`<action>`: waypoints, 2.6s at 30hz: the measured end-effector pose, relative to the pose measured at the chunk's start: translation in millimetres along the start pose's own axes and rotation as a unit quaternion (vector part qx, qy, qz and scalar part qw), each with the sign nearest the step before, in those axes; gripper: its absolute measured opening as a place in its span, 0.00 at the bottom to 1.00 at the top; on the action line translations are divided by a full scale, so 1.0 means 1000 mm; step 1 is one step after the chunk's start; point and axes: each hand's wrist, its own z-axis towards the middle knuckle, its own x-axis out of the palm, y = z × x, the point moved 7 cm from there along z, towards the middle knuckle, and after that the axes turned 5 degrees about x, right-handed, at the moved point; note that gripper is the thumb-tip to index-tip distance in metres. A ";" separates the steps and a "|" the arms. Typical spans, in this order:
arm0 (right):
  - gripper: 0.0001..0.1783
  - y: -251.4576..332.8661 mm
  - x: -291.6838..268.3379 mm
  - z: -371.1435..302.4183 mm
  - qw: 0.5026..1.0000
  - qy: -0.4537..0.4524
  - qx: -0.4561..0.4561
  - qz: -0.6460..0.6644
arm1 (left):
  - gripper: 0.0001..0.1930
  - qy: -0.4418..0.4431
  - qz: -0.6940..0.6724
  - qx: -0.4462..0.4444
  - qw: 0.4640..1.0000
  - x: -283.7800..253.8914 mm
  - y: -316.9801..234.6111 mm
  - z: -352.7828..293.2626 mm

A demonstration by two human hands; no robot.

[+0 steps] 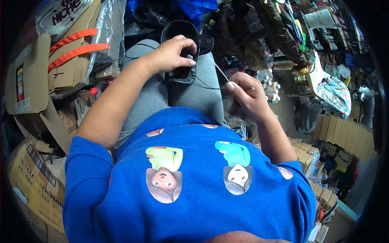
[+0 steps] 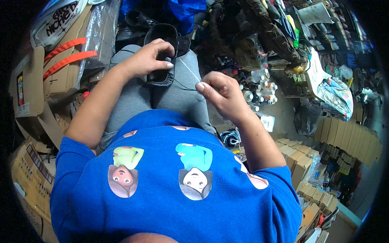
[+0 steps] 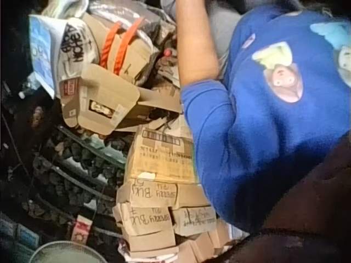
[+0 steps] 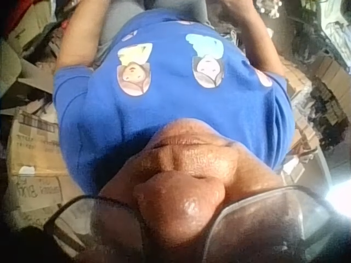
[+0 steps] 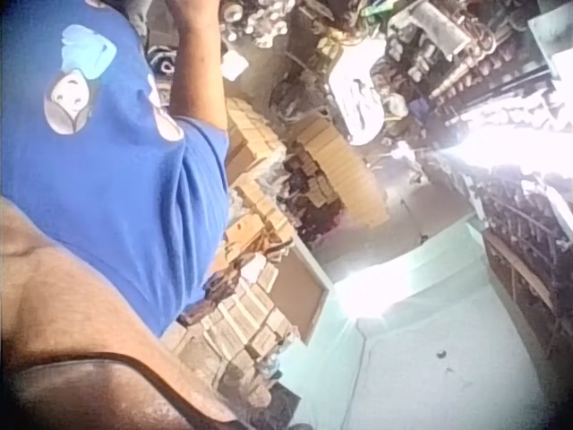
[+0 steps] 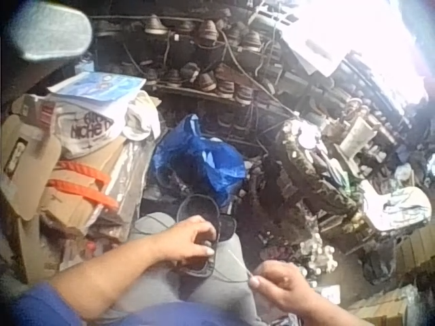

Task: Manually stitching the components of a black leather shoe upper using a needle and thread.

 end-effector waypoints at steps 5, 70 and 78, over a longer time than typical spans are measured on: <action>0.09 -0.016 0.010 0.019 0.999 0.001 -0.021 -0.050 | 0.10 0.051 0.020 0.029 0.998 -0.002 -0.013 0.005; 0.10 -0.025 0.032 0.046 0.952 -0.108 0.000 -0.285 | 0.10 -0.052 -0.072 0.041 0.995 0.006 0.004 -0.007; 0.11 -0.020 0.032 0.043 0.968 -0.055 -0.020 -0.245 | 0.08 0.001 0.038 0.057 0.998 -0.006 -0.018 0.004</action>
